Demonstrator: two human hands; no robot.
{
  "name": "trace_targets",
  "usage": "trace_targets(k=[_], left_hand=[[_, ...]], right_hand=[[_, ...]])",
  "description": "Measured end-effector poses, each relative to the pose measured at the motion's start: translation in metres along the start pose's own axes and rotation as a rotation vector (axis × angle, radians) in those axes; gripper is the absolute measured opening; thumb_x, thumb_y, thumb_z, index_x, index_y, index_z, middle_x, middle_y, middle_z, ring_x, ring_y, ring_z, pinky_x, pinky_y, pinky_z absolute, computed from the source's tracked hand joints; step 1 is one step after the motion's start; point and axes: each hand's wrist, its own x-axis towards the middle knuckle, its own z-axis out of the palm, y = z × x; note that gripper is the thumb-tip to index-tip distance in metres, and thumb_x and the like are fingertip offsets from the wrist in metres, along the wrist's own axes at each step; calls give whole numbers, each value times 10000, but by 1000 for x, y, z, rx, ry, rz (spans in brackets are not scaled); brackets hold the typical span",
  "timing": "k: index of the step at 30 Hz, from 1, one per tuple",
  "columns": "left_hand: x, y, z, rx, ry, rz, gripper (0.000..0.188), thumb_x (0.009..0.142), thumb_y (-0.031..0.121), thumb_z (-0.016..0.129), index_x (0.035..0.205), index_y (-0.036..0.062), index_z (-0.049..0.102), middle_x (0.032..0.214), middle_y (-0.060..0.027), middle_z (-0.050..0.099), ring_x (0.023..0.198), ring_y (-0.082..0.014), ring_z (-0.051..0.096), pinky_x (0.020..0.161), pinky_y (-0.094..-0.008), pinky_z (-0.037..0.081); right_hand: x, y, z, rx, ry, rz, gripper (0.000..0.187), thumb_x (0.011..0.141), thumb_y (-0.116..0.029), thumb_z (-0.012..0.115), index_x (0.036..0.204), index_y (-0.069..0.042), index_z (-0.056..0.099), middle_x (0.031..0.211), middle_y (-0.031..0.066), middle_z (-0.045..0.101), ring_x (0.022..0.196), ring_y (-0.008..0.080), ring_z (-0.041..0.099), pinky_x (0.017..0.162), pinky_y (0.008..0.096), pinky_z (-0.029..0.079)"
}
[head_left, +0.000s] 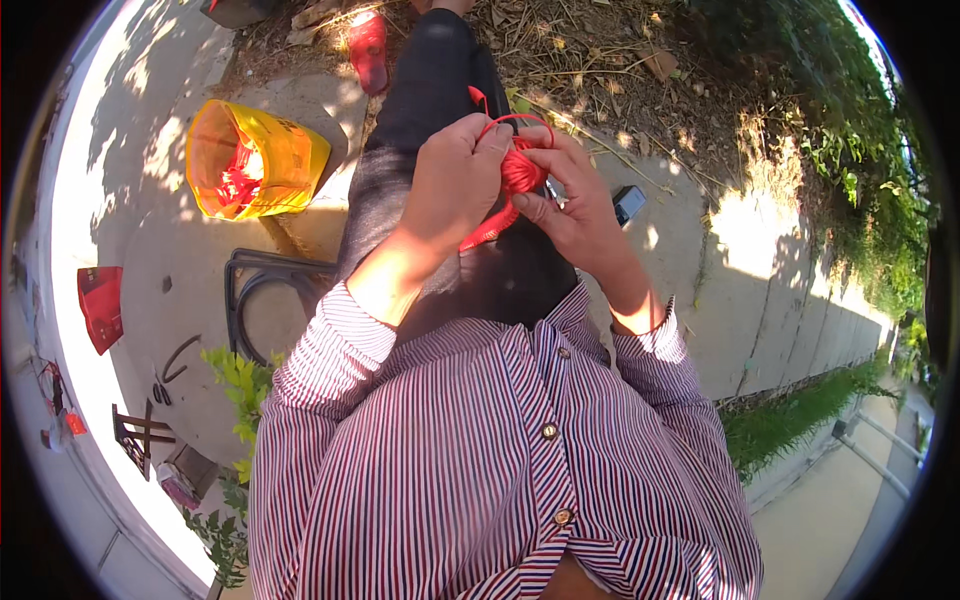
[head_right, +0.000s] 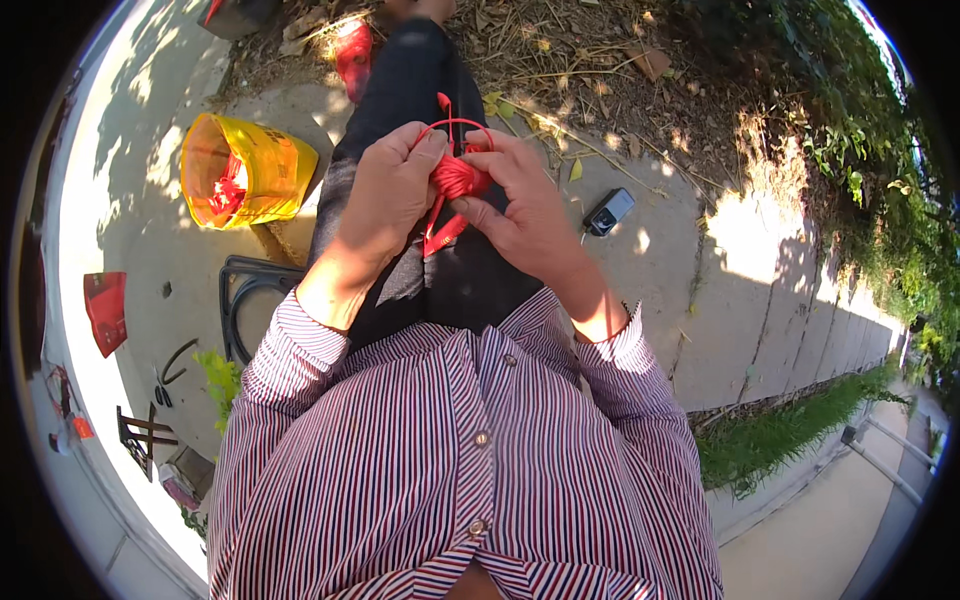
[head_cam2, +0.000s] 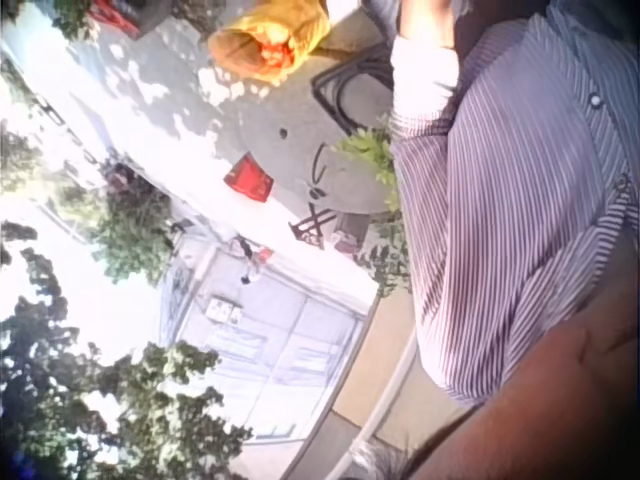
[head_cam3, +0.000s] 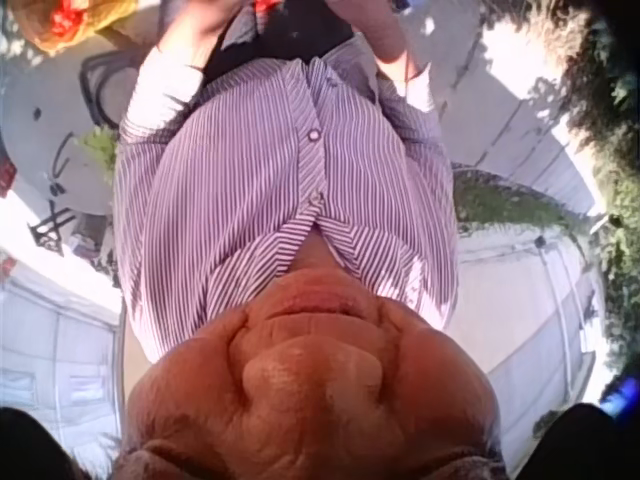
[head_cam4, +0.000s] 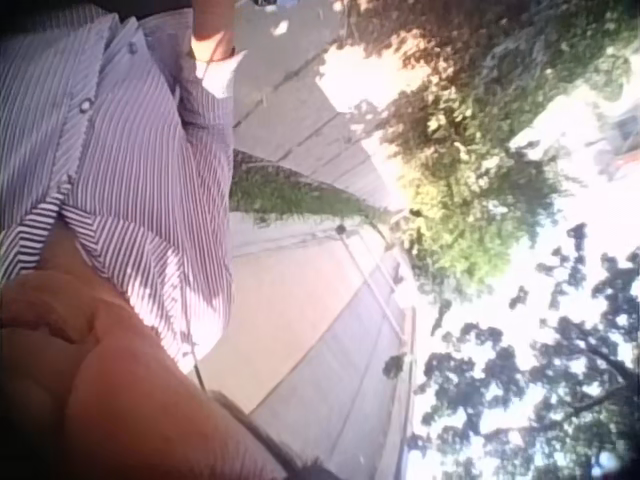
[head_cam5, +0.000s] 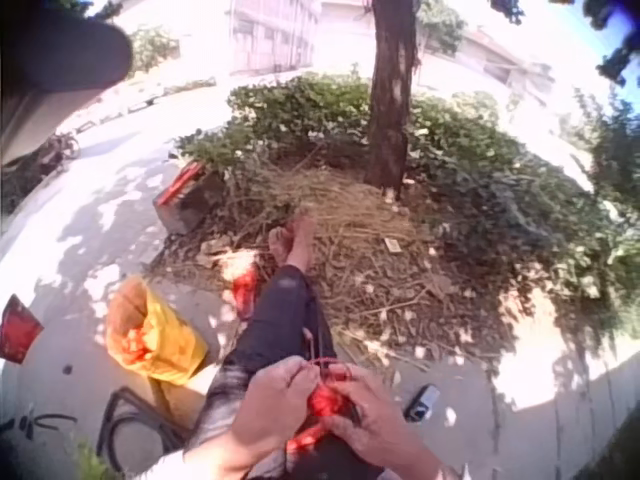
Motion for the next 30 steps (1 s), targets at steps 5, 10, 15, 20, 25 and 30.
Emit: trace_targets(k=[5, 10, 15, 20, 25, 30], left_hand=[[2, -10, -4, -535, -161, -421, 234, 981, 238, 506, 831, 66, 560, 642, 19, 482, 484, -48, 371, 394, -193, 258], [2, -31, 3, -504, -134, -557, 262, 985, 260, 482, 852, 46, 552, 729, -60, 572, 453, -53, 377, 374, -193, 255], [8, -37, 3, -451, -222, -740, 285, 961, 264, 488, 874, -2, 541, 874, -203, 666, 440, -71, 405, 367, -203, 264], [6, -47, -8, -537, -316, -746, 256, 935, 237, 514, 865, -8, 542, 807, -162, 649, 430, -80, 397, 378, -212, 270], [-21, -35, 0, -341, -80, -456, 174, 879, 168, 615, 796, 18, 583, 773, -72, 593, 501, -79, 433, 454, -222, 341], [-60, 0, 25, 324, -282, 472, 304, 820, 54, 675, 1116, 14, 621, 1132, -98, 555, 946, -176, 603, 726, -240, 527]], right_hand=[[16, -24, -77, 1095, 510, 285, 297, 988, -244, 514, 1173, -14, 534, 1136, 115, 597, 1116, 265, 554, 1031, 442, 375], [-25, -38, -208, 1499, 488, -9, 217, 987, -233, 490, 981, -16, 476, 729, 22, 485, 659, 140, 502, 779, 353, 422], [-82, -100, -254, 1068, 463, 56, 180, 992, -207, 489, 968, -31, 457, 585, -30, 412, 447, 65, 356, 491, 223, 285], [-131, -73, -260, 612, 745, 277, 264, 1010, -270, 474, 1021, -8, 499, 548, -47, 321, 456, 59, 260, 454, 216, 210], [-120, 0, -172, 1111, 746, 538, 363, 1020, -370, 414, 1047, -26, 527, 612, -24, 327, 516, 82, 289, 485, 238, 256], [-69, -36, -16, 1365, 190, 827, 481, 1012, -448, 356, 1135, -19, 535, 705, 55, 511, 536, 123, 442, 473, 244, 334]])
